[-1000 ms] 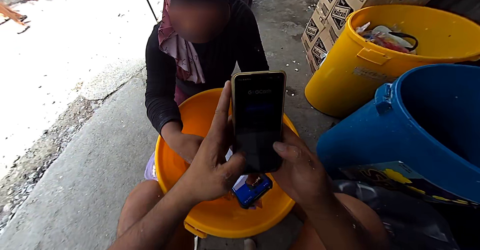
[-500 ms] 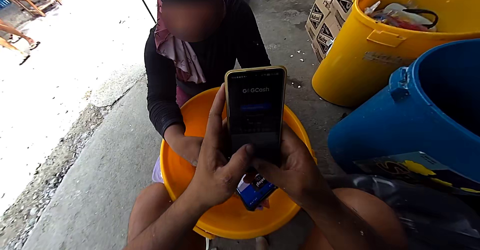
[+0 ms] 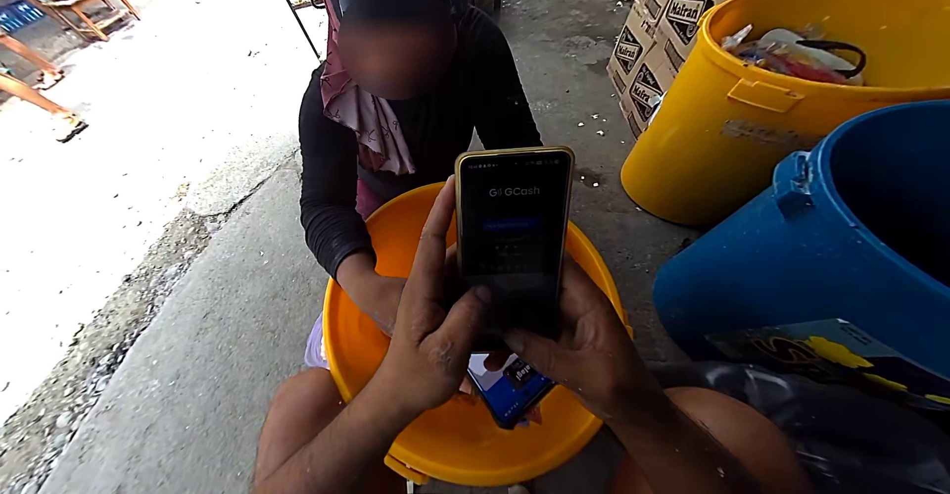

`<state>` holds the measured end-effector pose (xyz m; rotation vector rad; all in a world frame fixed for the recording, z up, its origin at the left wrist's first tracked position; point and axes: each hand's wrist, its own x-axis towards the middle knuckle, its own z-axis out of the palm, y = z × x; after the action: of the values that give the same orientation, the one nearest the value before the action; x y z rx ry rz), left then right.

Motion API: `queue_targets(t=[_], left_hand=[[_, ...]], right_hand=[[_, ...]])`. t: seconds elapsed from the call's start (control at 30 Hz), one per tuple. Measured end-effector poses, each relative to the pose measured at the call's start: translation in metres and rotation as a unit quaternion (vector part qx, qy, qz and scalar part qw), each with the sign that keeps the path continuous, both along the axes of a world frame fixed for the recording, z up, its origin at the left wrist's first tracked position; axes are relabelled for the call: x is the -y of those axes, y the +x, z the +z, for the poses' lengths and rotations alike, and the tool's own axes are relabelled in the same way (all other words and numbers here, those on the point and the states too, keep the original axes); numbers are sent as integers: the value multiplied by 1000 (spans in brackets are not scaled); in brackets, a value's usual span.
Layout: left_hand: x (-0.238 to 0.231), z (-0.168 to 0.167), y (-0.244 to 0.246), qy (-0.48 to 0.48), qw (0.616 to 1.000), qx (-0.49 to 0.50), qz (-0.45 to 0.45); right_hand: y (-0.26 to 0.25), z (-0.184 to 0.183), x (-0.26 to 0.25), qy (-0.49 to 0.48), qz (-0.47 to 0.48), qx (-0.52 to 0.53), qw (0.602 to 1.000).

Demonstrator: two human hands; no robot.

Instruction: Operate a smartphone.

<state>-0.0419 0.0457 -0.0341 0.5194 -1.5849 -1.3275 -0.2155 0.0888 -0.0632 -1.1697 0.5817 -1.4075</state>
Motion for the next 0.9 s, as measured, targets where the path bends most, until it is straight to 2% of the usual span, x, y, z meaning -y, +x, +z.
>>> queue_targets(t=[0.43, 0.63, 0.9], left_hand=[[4, -1, -6, -1, 999, 3, -45], [8, 8, -10, -41, 999, 2, -28], [3, 2, -12, -38, 999, -9, -35]], right_hand=[[-8, -6, -1, -2, -9, 2, 1000], [-15, -4, 7, -43, 21, -25, 999], [-14, -5, 5, -29, 26, -5, 999]])
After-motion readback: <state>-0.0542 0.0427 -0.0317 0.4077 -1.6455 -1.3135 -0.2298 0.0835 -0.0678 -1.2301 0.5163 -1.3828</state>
